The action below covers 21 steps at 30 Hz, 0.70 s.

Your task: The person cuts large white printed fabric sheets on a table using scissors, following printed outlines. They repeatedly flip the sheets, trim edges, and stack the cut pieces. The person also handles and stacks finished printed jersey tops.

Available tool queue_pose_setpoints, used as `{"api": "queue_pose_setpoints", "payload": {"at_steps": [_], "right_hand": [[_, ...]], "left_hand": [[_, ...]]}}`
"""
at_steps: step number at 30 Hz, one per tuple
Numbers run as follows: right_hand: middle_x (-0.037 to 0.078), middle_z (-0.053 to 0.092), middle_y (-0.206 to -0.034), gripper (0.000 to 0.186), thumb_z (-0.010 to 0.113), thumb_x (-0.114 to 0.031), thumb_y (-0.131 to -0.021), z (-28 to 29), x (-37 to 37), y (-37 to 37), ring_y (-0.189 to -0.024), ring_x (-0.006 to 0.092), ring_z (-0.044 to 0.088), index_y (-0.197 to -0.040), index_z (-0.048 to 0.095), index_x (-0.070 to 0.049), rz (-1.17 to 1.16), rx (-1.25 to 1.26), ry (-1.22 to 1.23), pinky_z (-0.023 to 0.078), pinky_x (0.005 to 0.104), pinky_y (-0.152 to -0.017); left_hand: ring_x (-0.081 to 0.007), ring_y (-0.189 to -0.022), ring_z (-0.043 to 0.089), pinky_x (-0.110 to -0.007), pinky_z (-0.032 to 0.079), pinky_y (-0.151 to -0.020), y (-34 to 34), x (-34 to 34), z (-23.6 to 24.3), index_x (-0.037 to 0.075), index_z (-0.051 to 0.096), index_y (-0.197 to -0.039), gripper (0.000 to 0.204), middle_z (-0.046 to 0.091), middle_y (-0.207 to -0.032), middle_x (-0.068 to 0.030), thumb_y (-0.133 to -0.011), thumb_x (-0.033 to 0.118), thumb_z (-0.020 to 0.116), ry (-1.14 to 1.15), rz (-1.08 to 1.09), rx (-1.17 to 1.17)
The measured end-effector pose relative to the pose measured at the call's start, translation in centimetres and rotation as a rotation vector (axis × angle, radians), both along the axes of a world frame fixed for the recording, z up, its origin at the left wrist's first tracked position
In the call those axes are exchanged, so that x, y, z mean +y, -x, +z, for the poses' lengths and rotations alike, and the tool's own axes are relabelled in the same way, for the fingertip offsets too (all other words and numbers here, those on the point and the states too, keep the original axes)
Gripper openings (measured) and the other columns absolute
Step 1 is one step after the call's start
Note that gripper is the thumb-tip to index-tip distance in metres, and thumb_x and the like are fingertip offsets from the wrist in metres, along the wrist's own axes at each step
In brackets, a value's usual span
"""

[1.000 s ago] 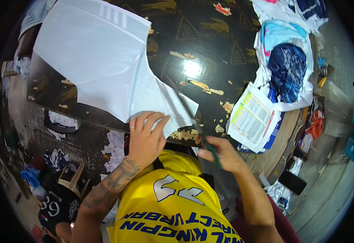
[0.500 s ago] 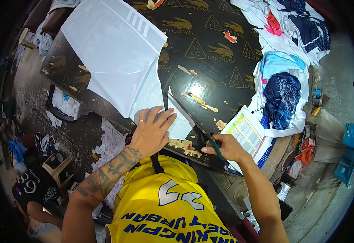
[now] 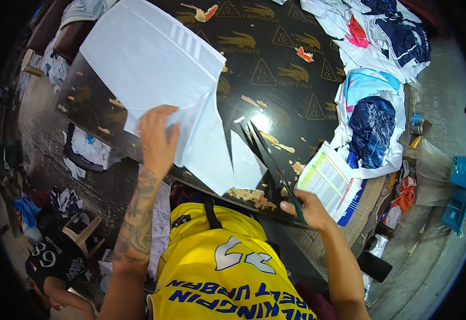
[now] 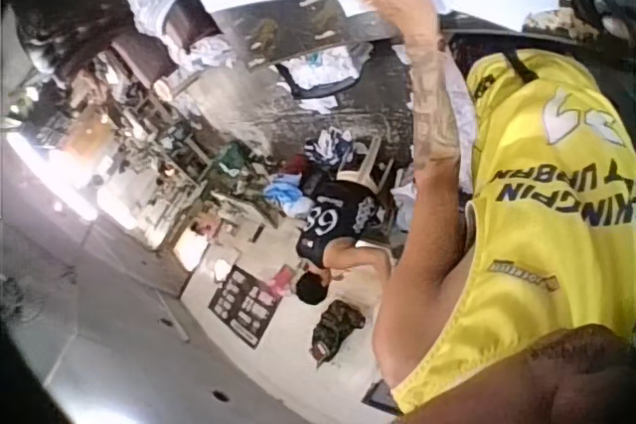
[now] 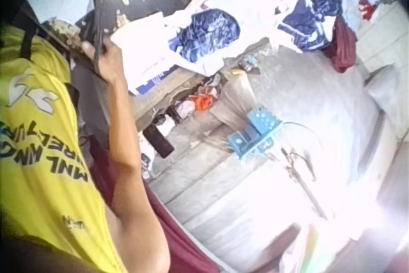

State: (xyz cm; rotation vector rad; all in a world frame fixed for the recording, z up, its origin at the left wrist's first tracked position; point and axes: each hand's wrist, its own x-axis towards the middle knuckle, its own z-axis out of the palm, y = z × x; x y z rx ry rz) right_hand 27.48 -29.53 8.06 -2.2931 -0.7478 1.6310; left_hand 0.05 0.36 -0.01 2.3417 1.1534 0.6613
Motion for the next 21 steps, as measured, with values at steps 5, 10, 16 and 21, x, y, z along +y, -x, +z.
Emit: {"api": "queue_pose_setpoints", "payload": {"at_steps": [5, 10, 16, 21], "right_hand": [[0.003, 0.065, -0.078, 0.05, 0.089, -0.042, -0.09, -0.3, 0.2, 5.9, -0.073, 0.0134, 0.055, -0.119, 0.075, -0.005, -0.035, 0.098, -0.066, 0.048, 0.0321, -0.07], [0.008, 0.062, -0.074, 0.061, 0.082, -0.06, -0.089, -3.1, 4.7, 9.9, -0.069, 0.0183, 0.054, -0.104, 0.073, -0.002, -0.148, 0.11, -0.178, 0.047, 0.0354, -0.068], [0.01, 0.061, -0.07, 0.063, 0.084, -0.061, -0.086, -3.9, 10.7, 11.2, -0.069, 0.0188, 0.056, -0.095, 0.071, 0.0, -0.211, 0.021, -0.067, 0.047, 0.0372, -0.067], [-0.001, 0.055, -0.07, 0.054, 0.087, -0.053, -0.089, -4.3, 12.6, 12.8, -0.069, 0.0115, 0.048, -0.09, 0.07, -0.001, -0.319, 0.036, -0.016, 0.043, 0.0326, -0.064]], "left_hand": [[-0.0302, -0.109, 0.062, -0.049, 0.035, -0.105, 2.4, 5.9, -0.4, 0.011, 0.069, -0.111, 0.019, 0.067, -0.108, -0.0096, -0.094, 0.018, 0.075, -0.016, -0.195, 0.217], [-0.0246, -0.102, 0.066, -0.045, 0.032, -0.106, 0.4, 4.2, 0.5, 0.01, 0.072, -0.11, 0.016, 0.071, -0.098, -0.0037, -0.099, 0.021, 0.073, 0.394, -0.383, 0.072], [-0.0217, -0.099, 0.066, -0.042, 0.034, -0.103, -1.6, 3.6, 0.7, 0.012, 0.08, -0.115, 0.021, 0.076, -0.096, -0.0018, -0.097, 0.02, 0.074, 0.388, -0.491, -0.002], [-0.0218, -0.101, 0.064, -0.042, 0.034, -0.102, -2.0, 3.8, 0.5, 0.013, 0.08, -0.117, 0.022, 0.074, -0.095, -0.0015, -0.097, 0.02, 0.075, 0.403, -0.578, 0.003]]}}
